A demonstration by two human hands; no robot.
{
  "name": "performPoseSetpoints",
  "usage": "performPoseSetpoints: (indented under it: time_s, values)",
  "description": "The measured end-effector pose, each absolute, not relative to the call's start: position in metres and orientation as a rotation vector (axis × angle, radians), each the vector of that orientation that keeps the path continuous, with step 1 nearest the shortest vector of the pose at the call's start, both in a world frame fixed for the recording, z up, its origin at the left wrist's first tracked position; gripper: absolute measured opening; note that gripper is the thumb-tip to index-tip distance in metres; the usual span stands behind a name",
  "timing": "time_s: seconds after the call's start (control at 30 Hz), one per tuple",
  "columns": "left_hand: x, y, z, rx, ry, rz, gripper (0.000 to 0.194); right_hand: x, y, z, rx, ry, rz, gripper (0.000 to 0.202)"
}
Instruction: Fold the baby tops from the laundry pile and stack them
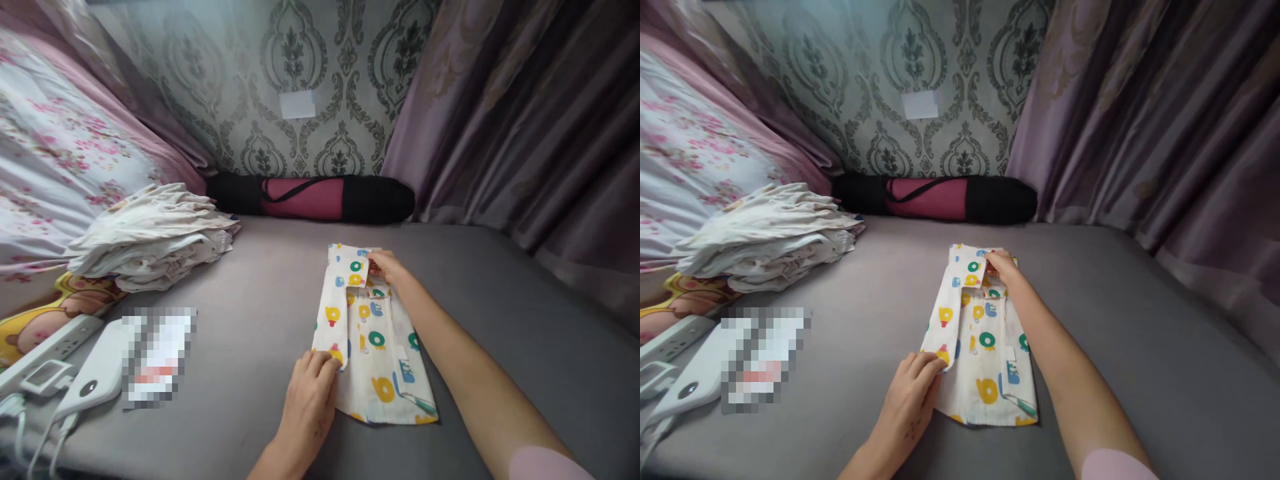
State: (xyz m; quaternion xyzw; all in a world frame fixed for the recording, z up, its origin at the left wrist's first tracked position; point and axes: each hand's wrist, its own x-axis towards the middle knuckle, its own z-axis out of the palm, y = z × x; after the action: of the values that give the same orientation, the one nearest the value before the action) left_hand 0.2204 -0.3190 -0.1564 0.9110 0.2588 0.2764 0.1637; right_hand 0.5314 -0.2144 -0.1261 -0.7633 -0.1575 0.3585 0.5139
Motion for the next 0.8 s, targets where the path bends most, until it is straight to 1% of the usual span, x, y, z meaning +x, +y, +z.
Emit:
performPoseSetpoints:
  time_s: [0.2,0.33,0.5,0.6,0.67,0.8]
  values:
    - [0.221,-0.318,-0.164,2.627,0.698,0.782,0.025,0.536,-0.228,-0.142,-1.925,-0.373,0.841,0.009]
    - [0.22,-0.319,-0.165,2.603,0.684,0.802,0.023,0.536,-0.231,-0.143,-1.937,-0.427,0.8,0.005]
    - [0.219,-0.318,-0.165,2.568,0.711,0.84,0.024,0.534,-0.235,-0.14,-1.965,-0.443,0.767,0.034]
    - [0.219,-0.318,-0.165,2.573,0.694,0.839,0.024,0.537,-0.24,-0.142,-2.039,-0.463,0.703,0.043]
    - [0.22,-0.318,-0.164,2.582,0.675,0.841,0.025,0.538,-0.242,-0.141,-2.123,-0.532,0.598,0.041]
    - [0.22,-0.319,-0.16,2.595,0.658,0.823,0.024,0.523,-0.237,-0.136,-2.374,-0.94,0.122,0.032]
